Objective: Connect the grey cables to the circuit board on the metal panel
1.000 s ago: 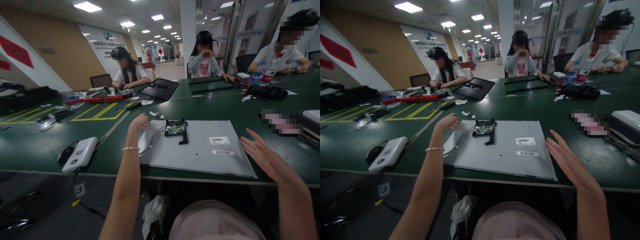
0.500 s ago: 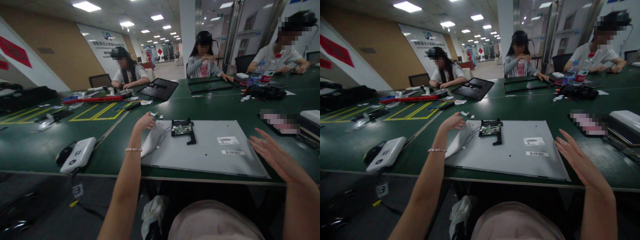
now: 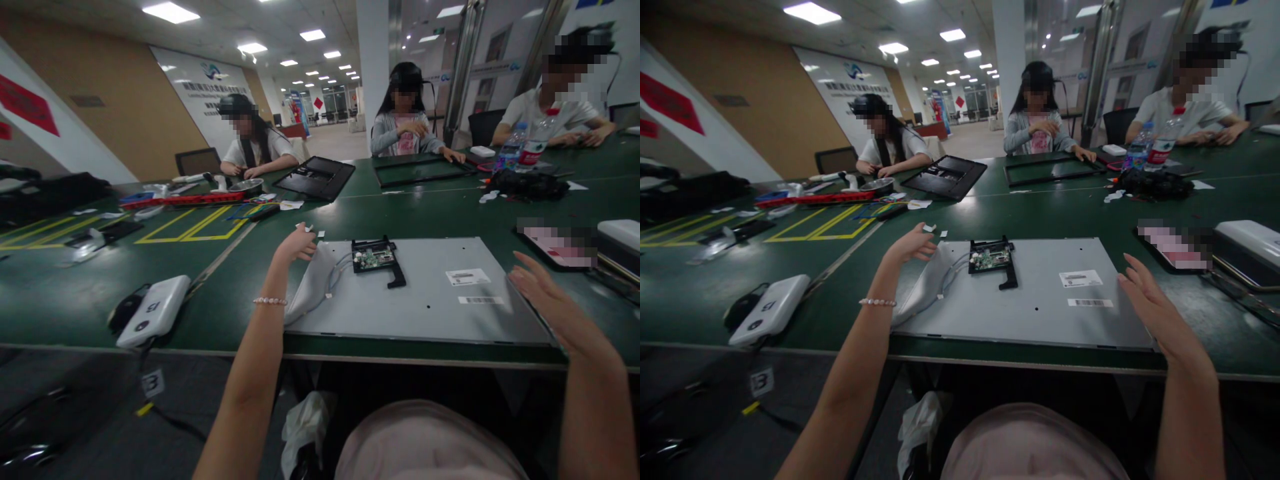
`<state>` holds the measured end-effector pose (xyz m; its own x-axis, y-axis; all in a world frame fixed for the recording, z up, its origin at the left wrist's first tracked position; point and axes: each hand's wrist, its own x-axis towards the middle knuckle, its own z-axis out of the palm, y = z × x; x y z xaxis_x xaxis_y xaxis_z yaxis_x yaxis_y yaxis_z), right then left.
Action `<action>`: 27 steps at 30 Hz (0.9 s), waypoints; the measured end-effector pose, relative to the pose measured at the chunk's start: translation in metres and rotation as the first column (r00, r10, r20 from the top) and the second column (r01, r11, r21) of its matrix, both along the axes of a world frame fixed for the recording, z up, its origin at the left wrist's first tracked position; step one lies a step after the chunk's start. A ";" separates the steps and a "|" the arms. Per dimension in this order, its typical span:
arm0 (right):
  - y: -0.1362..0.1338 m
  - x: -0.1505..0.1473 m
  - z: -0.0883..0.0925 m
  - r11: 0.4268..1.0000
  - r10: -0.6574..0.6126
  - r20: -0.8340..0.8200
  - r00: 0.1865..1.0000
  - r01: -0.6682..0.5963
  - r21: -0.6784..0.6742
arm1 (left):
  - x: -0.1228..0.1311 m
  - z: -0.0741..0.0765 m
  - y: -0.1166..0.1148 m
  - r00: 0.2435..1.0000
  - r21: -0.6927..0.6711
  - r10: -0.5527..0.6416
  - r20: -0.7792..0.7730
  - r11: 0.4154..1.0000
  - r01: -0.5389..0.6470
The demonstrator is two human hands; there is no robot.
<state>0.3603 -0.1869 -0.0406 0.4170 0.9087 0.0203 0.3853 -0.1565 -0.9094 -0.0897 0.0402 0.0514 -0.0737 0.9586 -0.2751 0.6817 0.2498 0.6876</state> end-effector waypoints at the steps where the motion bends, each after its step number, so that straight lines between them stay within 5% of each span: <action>1: 0.001 -0.001 0.000 1.000 -0.014 0.059 0.998 0.014 0.002 | 0.002 0.000 -0.001 1.000 0.000 -0.004 -0.001 1.000 0.004; 7: 0.008 -0.005 -0.002 0.991 -0.123 0.373 0.920 0.134 -0.004 | 0.015 0.002 -0.010 0.999 0.015 -0.029 -0.041 0.999 0.030; 13: 0.014 0.003 -0.008 0.999 -0.036 0.515 0.857 0.034 0.013 | 0.025 0.001 -0.011 0.996 0.013 -0.040 -0.077 0.999 0.041; 27: 0.017 0.006 -0.011 0.997 -0.004 0.643 0.766 -0.045 0.059 | 0.028 -0.011 -0.002 0.968 0.073 -0.111 -0.224 0.989 0.130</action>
